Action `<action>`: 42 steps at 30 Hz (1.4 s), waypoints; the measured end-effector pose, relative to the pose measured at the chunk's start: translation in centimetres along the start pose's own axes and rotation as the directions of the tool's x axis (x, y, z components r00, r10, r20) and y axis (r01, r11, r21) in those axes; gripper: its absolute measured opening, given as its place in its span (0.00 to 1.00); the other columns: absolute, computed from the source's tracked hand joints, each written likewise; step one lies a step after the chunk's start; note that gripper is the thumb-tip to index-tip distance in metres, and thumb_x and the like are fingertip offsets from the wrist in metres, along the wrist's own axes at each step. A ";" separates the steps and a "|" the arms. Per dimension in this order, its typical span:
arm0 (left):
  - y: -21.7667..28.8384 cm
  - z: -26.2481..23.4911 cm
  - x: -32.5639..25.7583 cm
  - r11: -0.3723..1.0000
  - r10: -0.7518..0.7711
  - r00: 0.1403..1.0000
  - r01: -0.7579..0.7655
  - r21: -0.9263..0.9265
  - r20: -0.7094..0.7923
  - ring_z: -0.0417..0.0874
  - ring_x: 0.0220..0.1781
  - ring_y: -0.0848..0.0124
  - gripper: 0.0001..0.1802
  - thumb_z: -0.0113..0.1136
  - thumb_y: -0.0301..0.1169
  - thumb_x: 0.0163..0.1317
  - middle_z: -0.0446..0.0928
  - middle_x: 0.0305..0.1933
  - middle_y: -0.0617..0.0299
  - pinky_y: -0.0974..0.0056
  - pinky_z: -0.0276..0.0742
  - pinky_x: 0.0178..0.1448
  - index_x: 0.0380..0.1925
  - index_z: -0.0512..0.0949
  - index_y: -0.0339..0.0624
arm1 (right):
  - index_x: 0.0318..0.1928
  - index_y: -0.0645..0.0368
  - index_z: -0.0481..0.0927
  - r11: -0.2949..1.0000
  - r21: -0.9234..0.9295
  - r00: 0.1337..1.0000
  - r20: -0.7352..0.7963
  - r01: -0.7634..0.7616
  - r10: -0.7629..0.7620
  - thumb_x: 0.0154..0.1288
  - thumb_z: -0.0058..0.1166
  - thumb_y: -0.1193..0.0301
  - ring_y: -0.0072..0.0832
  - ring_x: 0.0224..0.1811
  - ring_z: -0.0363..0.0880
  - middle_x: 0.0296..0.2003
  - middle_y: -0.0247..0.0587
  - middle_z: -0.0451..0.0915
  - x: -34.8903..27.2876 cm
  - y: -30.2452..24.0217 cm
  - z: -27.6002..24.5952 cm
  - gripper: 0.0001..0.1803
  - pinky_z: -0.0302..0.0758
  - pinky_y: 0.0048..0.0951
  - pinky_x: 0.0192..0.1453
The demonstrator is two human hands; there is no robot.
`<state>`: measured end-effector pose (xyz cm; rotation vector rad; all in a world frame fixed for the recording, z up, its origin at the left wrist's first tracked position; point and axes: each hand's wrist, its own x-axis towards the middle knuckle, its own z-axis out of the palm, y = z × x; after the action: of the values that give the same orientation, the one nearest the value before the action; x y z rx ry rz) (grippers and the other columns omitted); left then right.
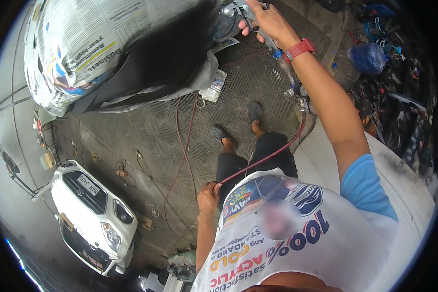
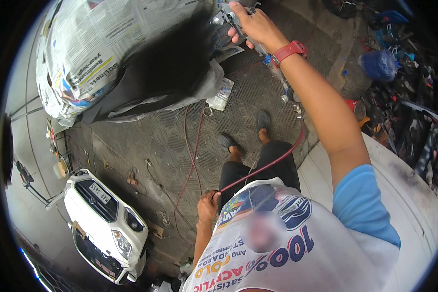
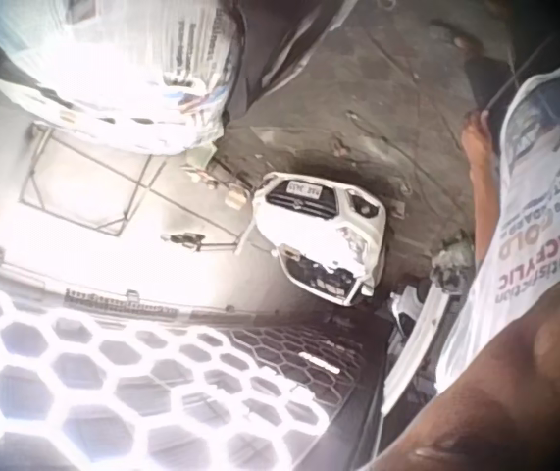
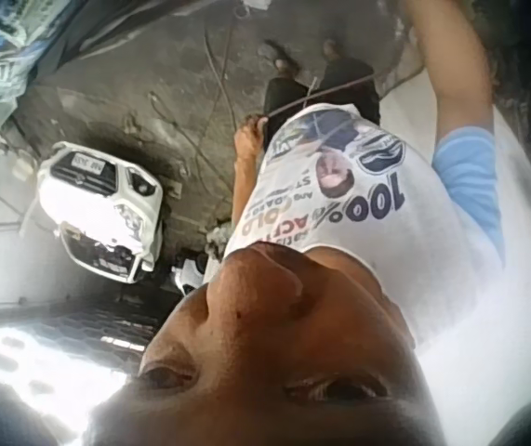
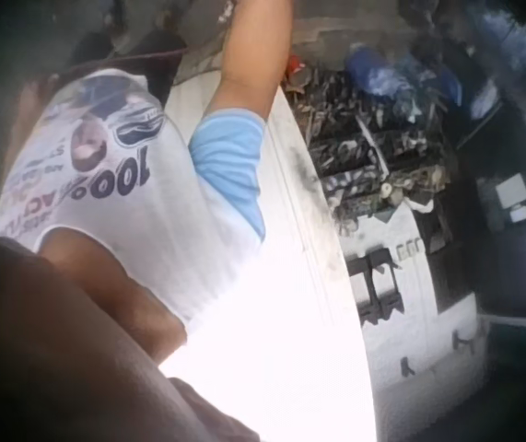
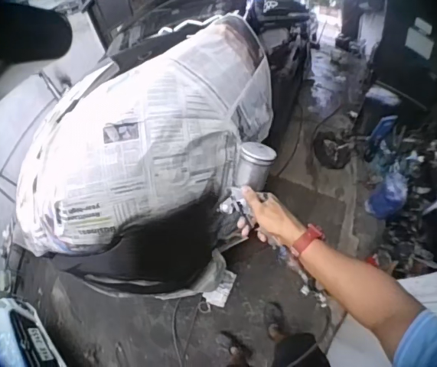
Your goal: The person uses a spray gun to apply paint to a car bumper that is partially covered with newspaper. They repeatedly spray the surface, pause to adjust the spray gun, and touch the bumper to check the finish.
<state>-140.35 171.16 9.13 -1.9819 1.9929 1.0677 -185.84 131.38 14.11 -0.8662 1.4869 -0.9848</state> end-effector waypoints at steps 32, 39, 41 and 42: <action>13.6 12.2 21.2 0.975 0.184 0.898 -0.217 0.038 0.400 0.87 0.59 0.41 0.24 0.57 0.27 0.72 0.82 0.62 0.38 0.44 0.84 0.63 0.67 0.80 0.46 | 0.64 0.51 0.87 0.676 -0.474 0.778 0.580 0.565 -0.243 0.79 0.52 0.39 0.51 0.50 0.89 0.54 0.50 0.88 4.6 27.9 2.1 0.32 0.84 0.49 0.57; 7.4 10.4 15.6 0.999 0.020 0.914 -0.032 0.022 0.406 0.85 0.53 0.39 0.28 0.59 0.24 0.69 0.82 0.49 0.38 0.43 0.83 0.60 0.69 0.79 0.50 | 0.75 0.44 0.79 0.833 -0.087 0.837 0.087 0.547 -0.541 0.82 0.49 0.41 0.44 0.59 0.91 0.59 0.53 0.88 3.5 18.7 -2.0 0.32 0.84 0.43 0.66; 4.9 10.2 13.3 0.998 -0.033 0.930 0.013 0.057 0.365 0.85 0.54 0.39 0.29 0.59 0.24 0.70 0.82 0.50 0.37 0.44 0.82 0.60 0.71 0.78 0.52 | 0.74 0.48 0.80 0.841 -0.087 0.843 -0.011 0.534 -0.537 0.84 0.48 0.43 0.33 0.47 0.93 0.47 0.46 0.92 3.2 15.5 -3.5 0.32 0.86 0.32 0.53; 4.1 9.9 12.2 0.995 -0.099 0.917 0.082 0.061 0.386 0.84 0.55 0.40 0.30 0.58 0.24 0.71 0.82 0.50 0.38 0.44 0.81 0.61 0.73 0.78 0.55 | 0.74 0.54 0.79 0.900 -0.051 0.899 -0.043 0.434 -0.436 0.87 0.44 0.48 0.27 0.42 0.87 0.44 0.41 0.91 2.4 12.4 -3.5 0.30 0.83 0.30 0.50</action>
<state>-149.39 166.15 -3.42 -1.6604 1.6839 1.2658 -189.63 134.39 1.95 -1.2456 1.3869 -1.3161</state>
